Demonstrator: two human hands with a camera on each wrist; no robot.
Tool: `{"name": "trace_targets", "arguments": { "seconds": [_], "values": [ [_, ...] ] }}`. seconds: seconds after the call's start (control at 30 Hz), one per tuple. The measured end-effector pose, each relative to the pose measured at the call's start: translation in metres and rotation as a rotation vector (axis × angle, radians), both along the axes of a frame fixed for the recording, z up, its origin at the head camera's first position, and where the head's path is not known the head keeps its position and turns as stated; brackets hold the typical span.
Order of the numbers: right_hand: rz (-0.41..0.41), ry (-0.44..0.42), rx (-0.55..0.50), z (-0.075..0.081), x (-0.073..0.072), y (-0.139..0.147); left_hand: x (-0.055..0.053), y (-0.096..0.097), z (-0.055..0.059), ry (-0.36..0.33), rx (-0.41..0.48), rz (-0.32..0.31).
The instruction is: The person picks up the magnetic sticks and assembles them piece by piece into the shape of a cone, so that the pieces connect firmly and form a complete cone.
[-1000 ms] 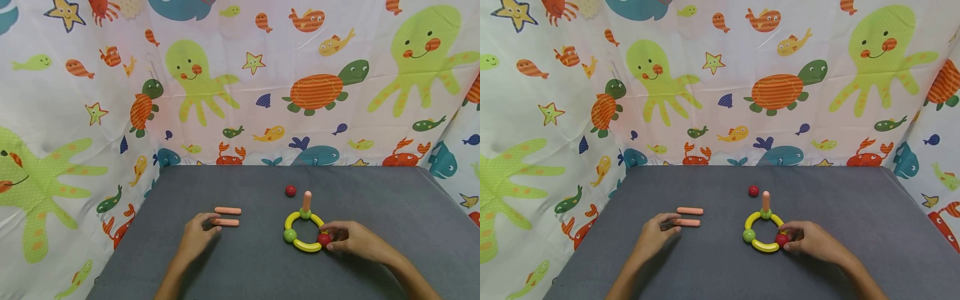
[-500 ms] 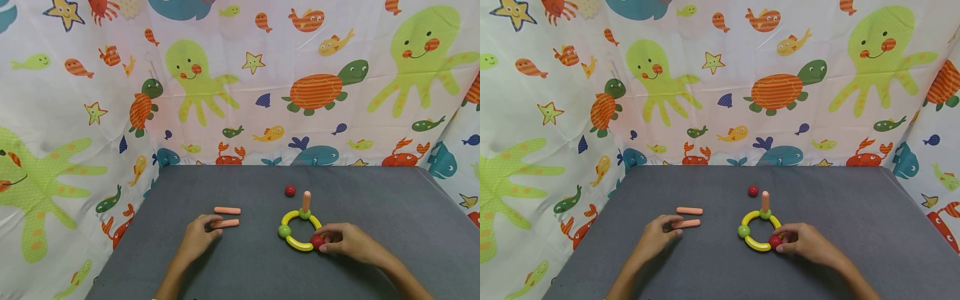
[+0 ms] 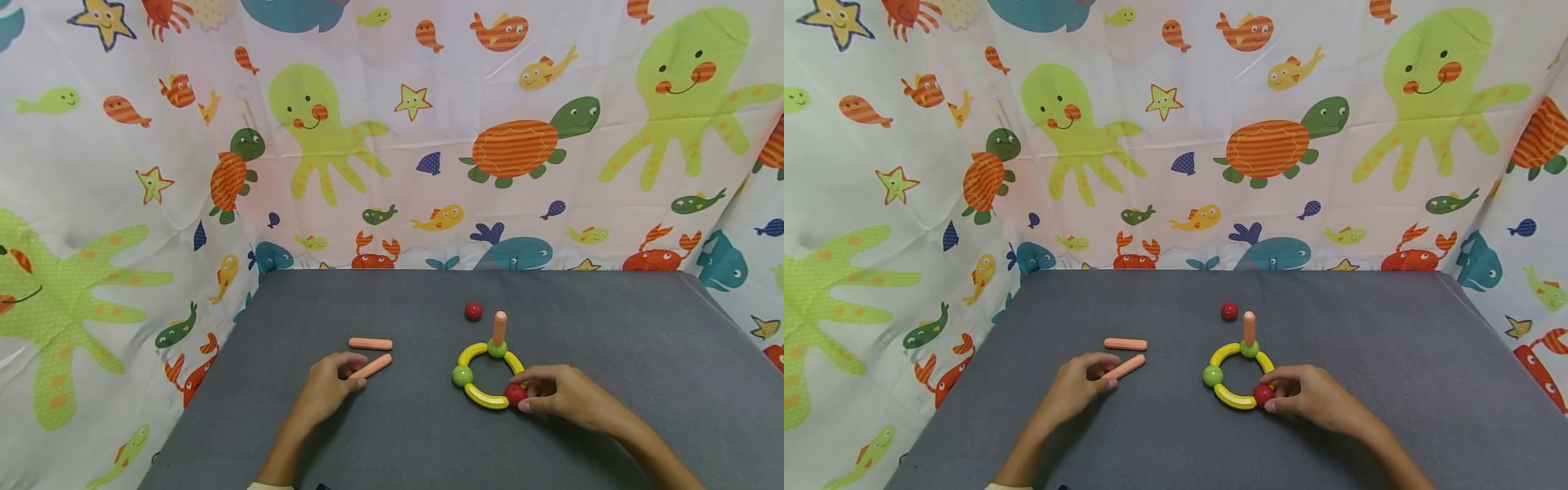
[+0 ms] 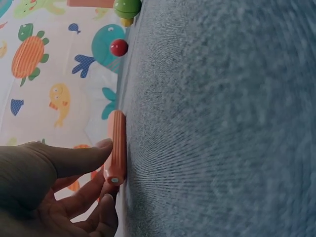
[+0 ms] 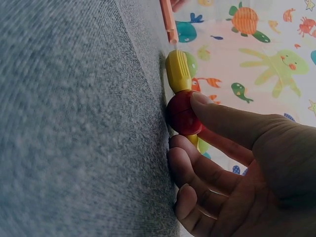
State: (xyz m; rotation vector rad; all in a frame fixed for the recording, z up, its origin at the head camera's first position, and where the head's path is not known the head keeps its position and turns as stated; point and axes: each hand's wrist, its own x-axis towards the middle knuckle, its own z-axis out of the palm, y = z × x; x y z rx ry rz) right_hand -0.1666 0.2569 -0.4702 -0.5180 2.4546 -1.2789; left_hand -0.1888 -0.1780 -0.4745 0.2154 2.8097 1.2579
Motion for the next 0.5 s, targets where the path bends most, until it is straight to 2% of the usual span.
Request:
{"name": "trace_targets", "arguments": {
  "seconds": [0.5],
  "values": [
    [0.006, -0.012, 0.008, 0.0011, -0.0005, -0.0006, -0.0002, 0.0002, -0.0023, 0.013, 0.006, -0.004]
  ]
}}
